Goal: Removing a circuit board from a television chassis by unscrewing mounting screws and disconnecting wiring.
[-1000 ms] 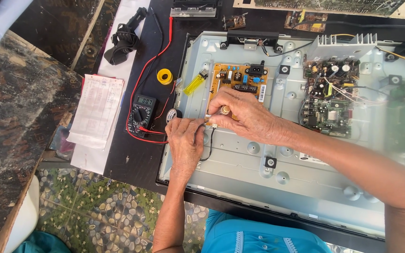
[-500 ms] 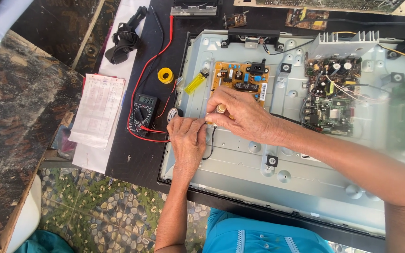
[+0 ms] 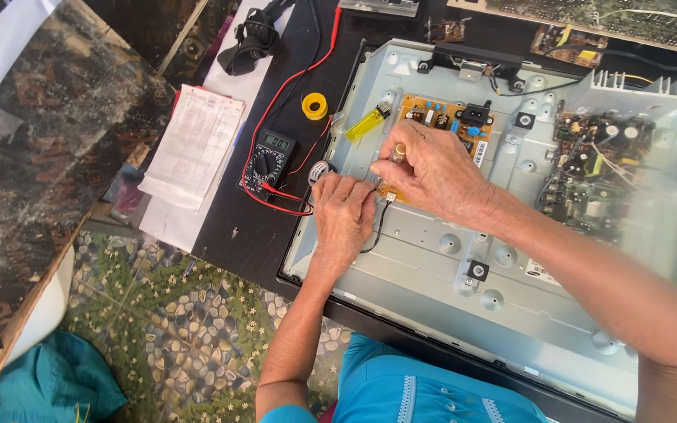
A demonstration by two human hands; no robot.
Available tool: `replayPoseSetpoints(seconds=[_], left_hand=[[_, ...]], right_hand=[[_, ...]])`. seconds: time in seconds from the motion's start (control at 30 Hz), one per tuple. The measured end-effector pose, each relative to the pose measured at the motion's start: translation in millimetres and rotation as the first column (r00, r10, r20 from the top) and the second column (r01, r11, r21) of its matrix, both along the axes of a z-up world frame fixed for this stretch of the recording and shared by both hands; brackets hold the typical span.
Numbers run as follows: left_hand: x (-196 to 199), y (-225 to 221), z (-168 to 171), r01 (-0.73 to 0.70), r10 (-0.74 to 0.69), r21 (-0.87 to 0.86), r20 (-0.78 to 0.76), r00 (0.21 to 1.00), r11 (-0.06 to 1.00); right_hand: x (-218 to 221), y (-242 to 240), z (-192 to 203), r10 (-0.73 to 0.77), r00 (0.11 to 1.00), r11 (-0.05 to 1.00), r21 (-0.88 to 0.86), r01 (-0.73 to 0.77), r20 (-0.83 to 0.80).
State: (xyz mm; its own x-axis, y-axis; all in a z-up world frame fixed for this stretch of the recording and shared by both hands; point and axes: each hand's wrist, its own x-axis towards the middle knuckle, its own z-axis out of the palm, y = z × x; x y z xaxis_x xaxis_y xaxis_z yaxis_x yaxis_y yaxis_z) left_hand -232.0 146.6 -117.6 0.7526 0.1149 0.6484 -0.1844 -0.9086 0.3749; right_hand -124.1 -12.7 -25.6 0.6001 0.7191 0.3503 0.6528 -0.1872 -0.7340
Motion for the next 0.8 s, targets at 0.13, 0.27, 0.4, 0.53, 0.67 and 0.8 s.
replayPoseSetpoints(seconds=[0.13, 0.27, 0.4, 0.53, 0.67, 0.8], left_hand=[[3, -4, 9, 0.134, -0.128, -0.294, 0.037, 0.991, 0.946], [7, -9, 34, 0.284, -0.235, -0.429, 0.165, 0.958, 0.857], [10, -7, 36, 0.299, -0.233, -0.421, 0.201, 0.951, 0.856], [12, -5, 44, 0.303, -0.236, -0.375, 0.216, 0.947, 0.876], [18, 2, 31, 0.303, -0.219, -0.391, 0.244, 0.945, 0.869], [21, -4, 32, 0.269, -0.201, -0.392, 0.207, 0.957, 0.88]], right_hand=[[-4, 7, 12, 0.052, 0.997, 0.998, -0.04, -0.05, 0.054], [-9, 12, 22, 0.079, 0.992, 0.989, -0.132, -0.065, 0.1], [-12, 12, 27, 0.071, 0.987, 0.986, -0.16, -0.048, 0.143], [-16, 10, 24, 0.015, 0.978, 0.989, -0.146, 0.016, 0.208], [-13, 11, 16, 0.0, 0.993, 0.999, 0.041, -0.005, 0.122], [-10, 12, 4, -0.038, 0.976, 0.998, 0.064, 0.025, 0.213]])
